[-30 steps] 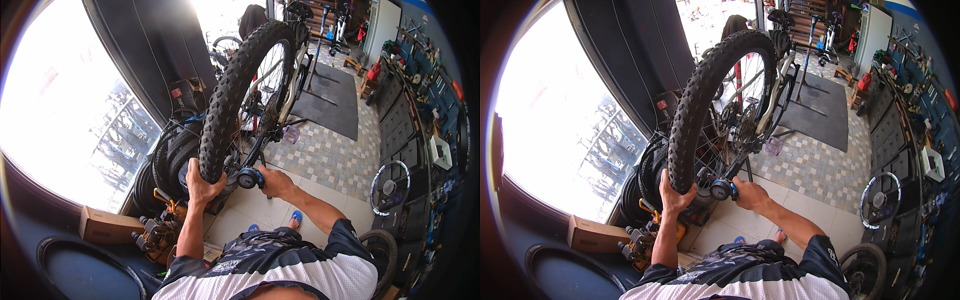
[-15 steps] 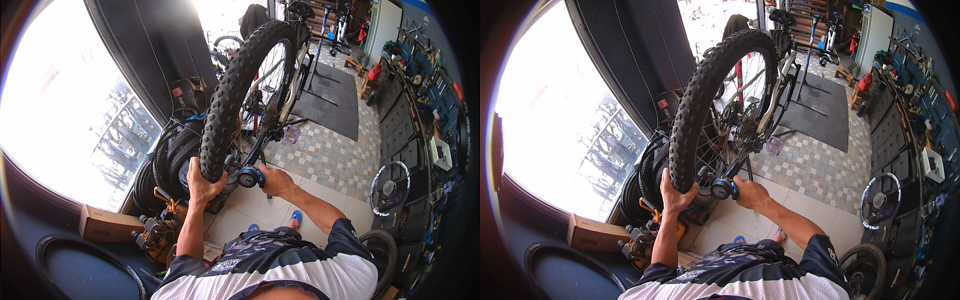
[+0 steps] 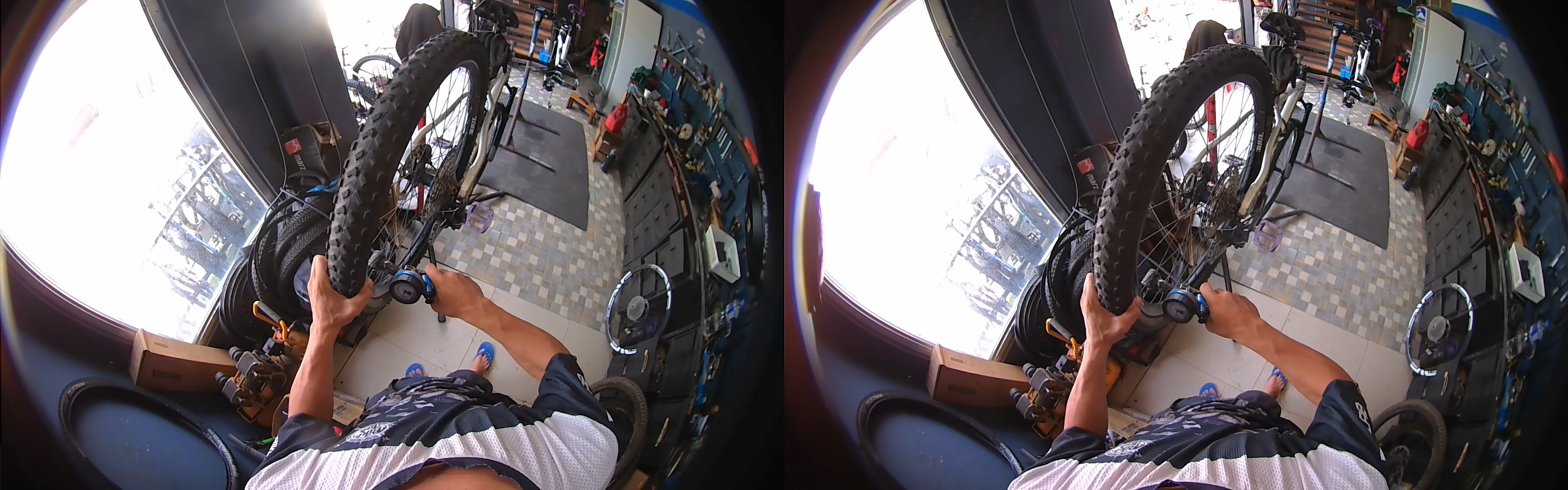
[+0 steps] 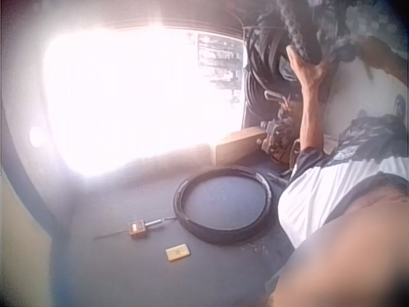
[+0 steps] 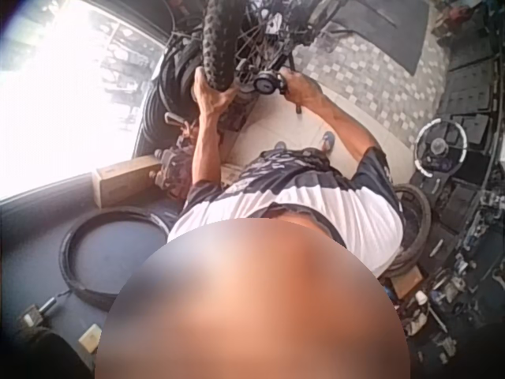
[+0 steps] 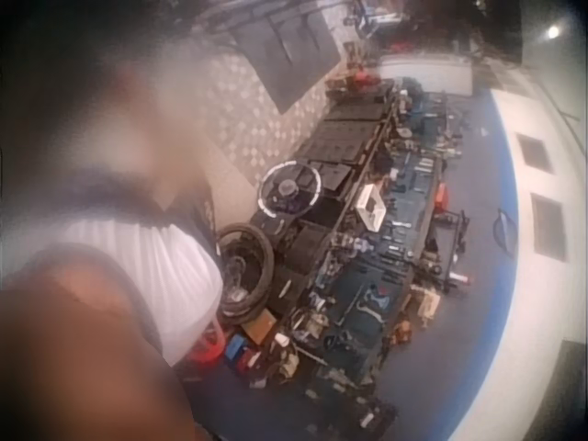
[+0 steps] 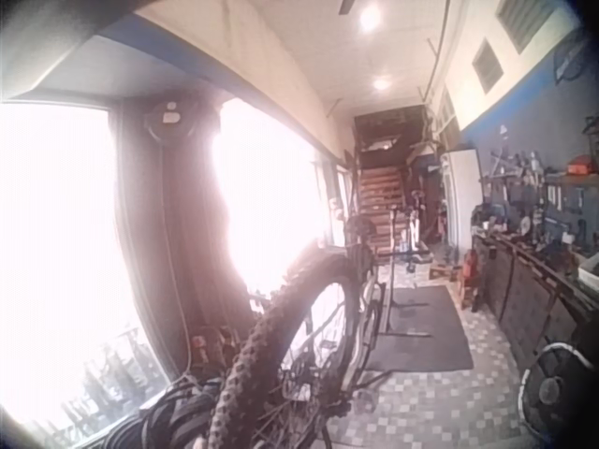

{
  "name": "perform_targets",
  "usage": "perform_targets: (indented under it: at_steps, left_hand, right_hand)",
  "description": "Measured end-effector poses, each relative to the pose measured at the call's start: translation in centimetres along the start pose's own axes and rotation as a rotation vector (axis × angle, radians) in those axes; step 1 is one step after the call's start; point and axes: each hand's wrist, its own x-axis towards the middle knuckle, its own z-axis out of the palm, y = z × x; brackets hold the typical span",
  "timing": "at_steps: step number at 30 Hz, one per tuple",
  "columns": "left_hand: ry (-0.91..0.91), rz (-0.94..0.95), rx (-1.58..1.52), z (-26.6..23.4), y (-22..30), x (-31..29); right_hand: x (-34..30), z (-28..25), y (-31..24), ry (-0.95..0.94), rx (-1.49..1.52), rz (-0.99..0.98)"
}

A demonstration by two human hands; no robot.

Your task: The person inflates a bicycle tire using a floor pump. They attach the pump to the valve, pump air into the tire, and check the pressure with a gauge. The person also adjusts the bicycle's position and handles tools in the workshop.

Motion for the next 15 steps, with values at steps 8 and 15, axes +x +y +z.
perform_targets:
  at_steps: [8,15]
  left_hand:
    - [-0.017,-0.005,-0.02,0.28,-1.05,-0.19]
    - [0.002,0.026,-0.016,0.15,-0.64,-0.06]
  right_hand:
    - [-0.01,0.41,0.36,0.026,-0.015,-0.012]
    - [-0.01,0.36,0.29,0.035,0.004,-0.028]
